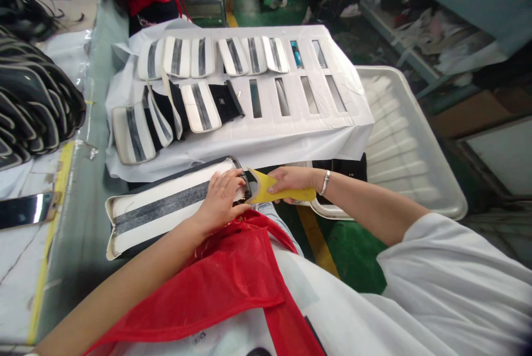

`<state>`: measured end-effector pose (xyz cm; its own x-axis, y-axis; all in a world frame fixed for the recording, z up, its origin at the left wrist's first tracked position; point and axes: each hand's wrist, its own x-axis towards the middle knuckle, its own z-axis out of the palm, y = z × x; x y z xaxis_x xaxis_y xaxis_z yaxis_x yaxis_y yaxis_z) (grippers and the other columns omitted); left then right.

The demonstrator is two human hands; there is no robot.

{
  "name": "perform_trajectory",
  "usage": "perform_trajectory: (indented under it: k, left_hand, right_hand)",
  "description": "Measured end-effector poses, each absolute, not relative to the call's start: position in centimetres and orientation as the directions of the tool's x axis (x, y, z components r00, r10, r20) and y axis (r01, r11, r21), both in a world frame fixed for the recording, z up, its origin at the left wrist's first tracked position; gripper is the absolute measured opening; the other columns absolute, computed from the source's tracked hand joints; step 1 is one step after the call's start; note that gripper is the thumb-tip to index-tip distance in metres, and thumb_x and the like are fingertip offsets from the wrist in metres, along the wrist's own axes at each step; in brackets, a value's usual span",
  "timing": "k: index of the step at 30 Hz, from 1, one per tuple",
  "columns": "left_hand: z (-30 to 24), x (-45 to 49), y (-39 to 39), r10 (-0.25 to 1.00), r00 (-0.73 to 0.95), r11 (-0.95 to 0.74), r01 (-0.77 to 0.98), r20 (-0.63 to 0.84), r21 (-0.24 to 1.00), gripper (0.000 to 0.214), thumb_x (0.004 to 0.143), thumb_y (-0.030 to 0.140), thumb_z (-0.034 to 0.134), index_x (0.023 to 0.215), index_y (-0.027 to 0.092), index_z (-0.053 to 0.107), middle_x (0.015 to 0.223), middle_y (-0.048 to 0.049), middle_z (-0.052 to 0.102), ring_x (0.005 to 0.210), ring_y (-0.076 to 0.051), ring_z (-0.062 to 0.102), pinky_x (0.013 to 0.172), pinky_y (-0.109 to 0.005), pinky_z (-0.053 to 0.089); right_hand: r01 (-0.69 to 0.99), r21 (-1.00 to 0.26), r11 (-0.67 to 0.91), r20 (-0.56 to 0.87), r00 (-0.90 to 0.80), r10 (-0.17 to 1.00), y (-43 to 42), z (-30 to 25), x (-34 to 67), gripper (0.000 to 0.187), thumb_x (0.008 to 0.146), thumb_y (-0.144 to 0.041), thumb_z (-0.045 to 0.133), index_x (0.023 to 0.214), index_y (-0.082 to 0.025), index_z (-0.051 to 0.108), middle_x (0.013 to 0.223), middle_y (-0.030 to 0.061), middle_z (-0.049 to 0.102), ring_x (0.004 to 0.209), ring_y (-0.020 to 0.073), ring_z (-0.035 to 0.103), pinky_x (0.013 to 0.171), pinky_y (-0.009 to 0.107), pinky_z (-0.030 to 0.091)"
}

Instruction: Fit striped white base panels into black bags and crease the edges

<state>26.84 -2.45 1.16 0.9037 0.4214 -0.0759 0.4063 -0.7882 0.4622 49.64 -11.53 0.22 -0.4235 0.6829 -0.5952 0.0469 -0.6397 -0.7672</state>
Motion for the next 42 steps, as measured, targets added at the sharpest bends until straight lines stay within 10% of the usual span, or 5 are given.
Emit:
perform_trajectory:
  k: [11, 21, 29, 37, 42]
  left_hand:
    - [0.2, 27.1, -2.7, 0.443, 0.896, -0.801, 0.408, -0.025, 0.438, 0.038, 0.077, 0.031, 0.063, 0.109, 0.017, 0.048, 0.137, -0.0151, 0.046, 0.131, -0.027, 0.036, 0.111, -0.053, 0.017]
    - [-0.3, 27.3, -2.5, 0.434, 0.901, -0.804, 0.396, -0.017, 0.443, 0.038, 0.079, 0.033, 0.061, 0.11, 0.016, 0.048, 0.138, -0.0159, 0.045, 0.132, -0.027, 0.035, 0.112, -0.053, 0.016]
    - [0.1, 27.2, -2.7, 0.449, 0.893, -0.79, 0.411, -0.028, 0.454, 0.036, 0.08, 0.032, 0.06, 0.111, 0.018, 0.049, 0.137, -0.0157, 0.046, 0.132, -0.027, 0.036, 0.111, -0.054, 0.016]
    - [-0.2, 27.5, -2.7, 0.436, 0.899, -0.794, 0.396, -0.022, 0.461, 0.034, 0.081, 0.031, 0.058, 0.112, 0.018, 0.05, 0.138, -0.0147, 0.045, 0.133, -0.026, 0.034, 0.113, -0.052, 0.015]
    - [-0.3, 27.5, -2.7, 0.442, 0.897, -0.788, 0.398, -0.019, 0.469, 0.035, 0.081, 0.031, 0.058, 0.112, 0.017, 0.05, 0.138, -0.0145, 0.046, 0.133, -0.026, 0.034, 0.113, -0.052, 0.014]
  right_hand:
    - [0.222, -0.741, -0.633, -0.643, -0.504, 0.576, -8.0, 1.1, 50.8, 0.029, 0.069, -0.032, 0.069, 0.087, -0.012, 0.057, 0.062, 0.0015, 0.064, 0.045, 0.0112, 0.057, 0.037, 0.018, 0.044]
    - [-0.064, -0.745, -0.665, -0.603, -0.363, 0.71, -12.3, 0.2, 49.5, 0.04, 0.073, -0.044, 0.068, 0.091, -0.011, 0.055, 0.065, 0.0021, 0.062, 0.04, 0.0087, 0.052, 0.037, 0.02, 0.045]
    - [0.144, -0.768, -0.624, -0.604, -0.489, 0.63, -9.2, 0.9, 50.9, 0.036, 0.075, -0.04, 0.067, 0.095, -0.014, 0.052, 0.068, 0.0013, 0.063, 0.042, 0.0103, 0.055, 0.037, 0.02, 0.045]
    - [-0.113, -0.715, -0.69, -0.618, -0.357, 0.7, -12.4, -0.9, 49.5, 0.048, 0.072, -0.046, 0.07, 0.099, -0.011, 0.054, 0.066, 0.0013, 0.062, 0.041, 0.0084, 0.053, 0.036, 0.019, 0.045]
    - [0.008, -0.76, -0.65, -0.61, -0.353, 0.709, -11.8, 0.2, 49.7, 0.043, 0.075, -0.047, 0.067, 0.096, -0.012, 0.053, 0.068, 0.0014, 0.061, 0.042, 0.0086, 0.054, 0.036, 0.019, 0.045]
